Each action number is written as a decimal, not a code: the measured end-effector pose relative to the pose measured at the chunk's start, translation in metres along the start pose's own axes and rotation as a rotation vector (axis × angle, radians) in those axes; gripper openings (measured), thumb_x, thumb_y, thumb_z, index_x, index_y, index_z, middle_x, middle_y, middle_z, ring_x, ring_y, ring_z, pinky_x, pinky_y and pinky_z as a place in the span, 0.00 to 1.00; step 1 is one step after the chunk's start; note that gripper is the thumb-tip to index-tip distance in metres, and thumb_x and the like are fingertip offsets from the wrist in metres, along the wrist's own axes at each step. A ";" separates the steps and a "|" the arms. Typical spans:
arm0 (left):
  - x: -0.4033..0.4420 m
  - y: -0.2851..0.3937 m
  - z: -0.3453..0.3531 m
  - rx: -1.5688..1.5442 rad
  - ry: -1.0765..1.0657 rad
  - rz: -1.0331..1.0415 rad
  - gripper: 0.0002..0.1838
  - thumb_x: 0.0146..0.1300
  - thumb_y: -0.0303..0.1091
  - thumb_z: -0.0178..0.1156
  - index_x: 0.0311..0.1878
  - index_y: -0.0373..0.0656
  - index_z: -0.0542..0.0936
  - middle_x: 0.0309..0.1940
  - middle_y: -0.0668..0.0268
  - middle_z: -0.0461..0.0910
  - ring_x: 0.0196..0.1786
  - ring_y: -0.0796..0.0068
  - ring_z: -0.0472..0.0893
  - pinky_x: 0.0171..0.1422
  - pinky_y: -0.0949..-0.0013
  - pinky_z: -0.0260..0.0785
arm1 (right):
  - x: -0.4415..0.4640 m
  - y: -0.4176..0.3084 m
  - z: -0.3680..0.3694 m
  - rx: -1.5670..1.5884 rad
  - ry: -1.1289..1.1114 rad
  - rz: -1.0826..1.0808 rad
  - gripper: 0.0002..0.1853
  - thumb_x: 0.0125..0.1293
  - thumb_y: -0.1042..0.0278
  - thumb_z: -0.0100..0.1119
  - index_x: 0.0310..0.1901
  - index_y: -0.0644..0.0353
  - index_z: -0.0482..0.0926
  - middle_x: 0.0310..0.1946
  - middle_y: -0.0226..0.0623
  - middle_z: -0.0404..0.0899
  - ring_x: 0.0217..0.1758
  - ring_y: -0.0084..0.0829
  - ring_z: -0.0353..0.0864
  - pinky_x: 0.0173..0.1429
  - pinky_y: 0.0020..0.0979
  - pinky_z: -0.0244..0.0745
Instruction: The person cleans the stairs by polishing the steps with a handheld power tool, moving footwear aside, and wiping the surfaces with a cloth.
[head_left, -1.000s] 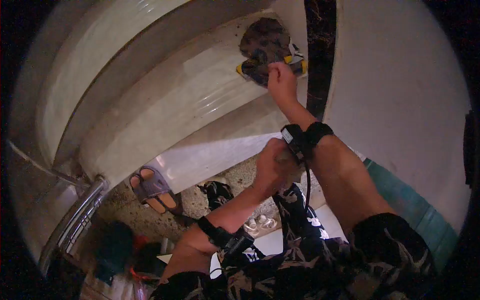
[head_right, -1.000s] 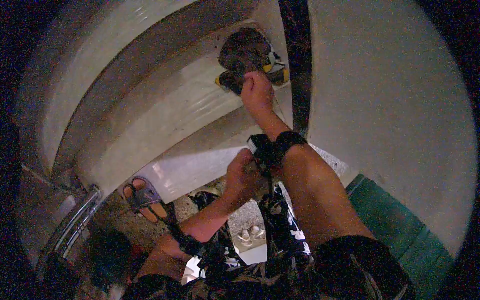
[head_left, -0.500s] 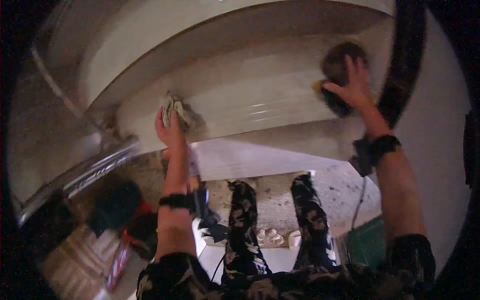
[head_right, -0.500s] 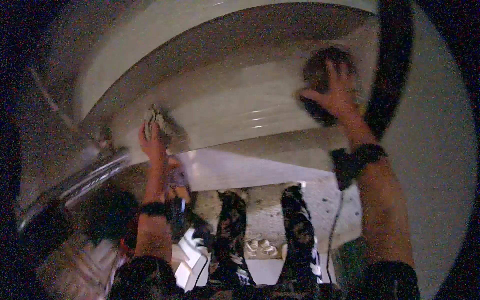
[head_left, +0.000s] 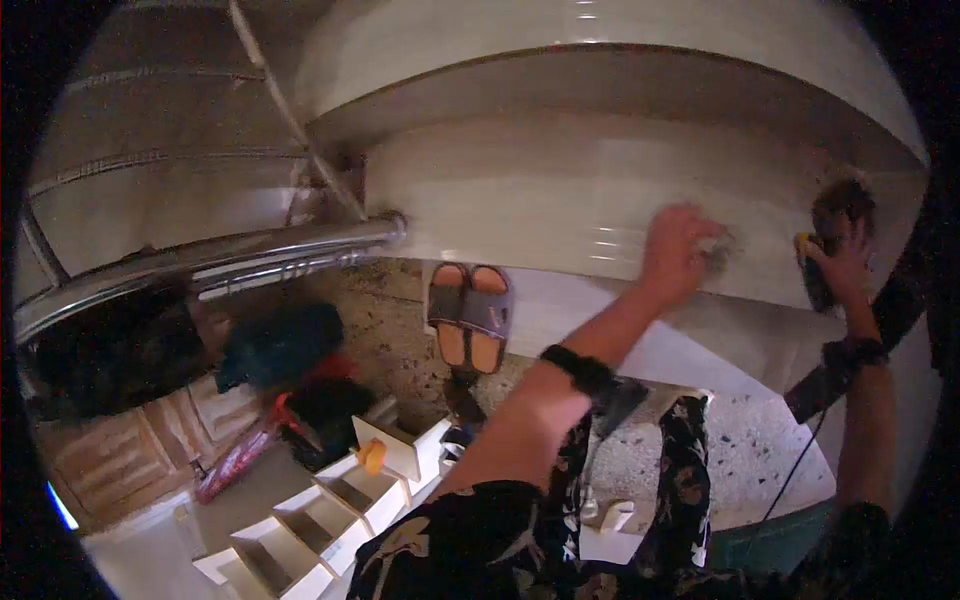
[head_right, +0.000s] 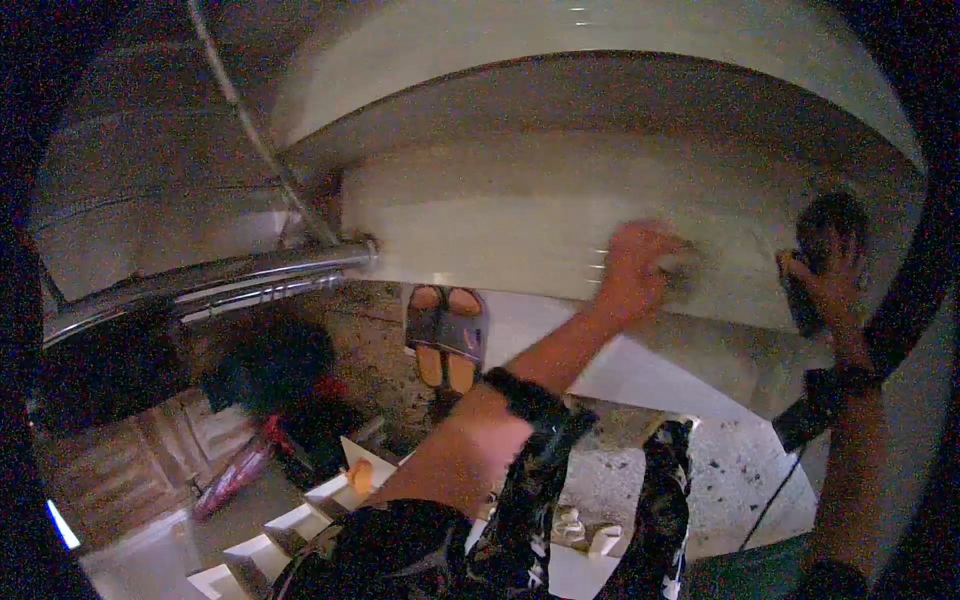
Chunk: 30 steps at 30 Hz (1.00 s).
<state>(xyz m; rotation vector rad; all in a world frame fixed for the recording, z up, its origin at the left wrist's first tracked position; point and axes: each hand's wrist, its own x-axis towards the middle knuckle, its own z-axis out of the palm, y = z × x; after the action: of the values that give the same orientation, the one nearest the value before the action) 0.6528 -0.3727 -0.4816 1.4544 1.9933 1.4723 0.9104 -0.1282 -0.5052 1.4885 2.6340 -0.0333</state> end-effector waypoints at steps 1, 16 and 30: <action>0.006 -0.016 -0.029 -0.092 0.150 0.040 0.22 0.32 0.22 0.52 0.37 0.48 0.77 0.37 0.59 0.72 0.45 0.57 0.69 0.53 0.57 0.57 | 0.003 0.002 0.004 0.009 0.028 -0.028 0.51 0.40 0.34 0.58 0.62 0.56 0.51 0.63 0.53 0.40 0.66 0.55 0.37 0.63 0.54 0.43; -0.007 -0.249 -0.365 1.461 -0.354 -1.096 0.23 0.50 0.36 0.52 0.50 0.38 0.67 0.45 0.50 0.71 0.47 0.54 0.72 0.51 0.57 0.63 | 0.020 0.035 0.011 0.129 -0.074 -0.203 0.39 0.49 0.55 0.60 0.61 0.60 0.53 0.63 0.44 0.47 0.66 0.42 0.45 0.67 0.36 0.41; 0.006 -0.136 -0.253 0.725 0.179 -0.207 0.22 0.43 0.27 0.54 0.47 0.37 0.68 0.41 0.50 0.70 0.46 0.50 0.68 0.52 0.58 0.60 | 0.010 -0.065 -0.083 -0.442 -0.156 -0.103 0.42 0.48 0.43 0.56 0.61 0.57 0.54 0.62 0.53 0.48 0.66 0.48 0.44 0.66 0.40 0.43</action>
<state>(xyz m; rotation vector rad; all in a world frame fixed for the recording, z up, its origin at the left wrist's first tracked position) 0.3993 -0.5076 -0.4793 1.3023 2.8741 0.8421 0.8423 -0.1471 -0.4268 1.1526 2.3854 0.3813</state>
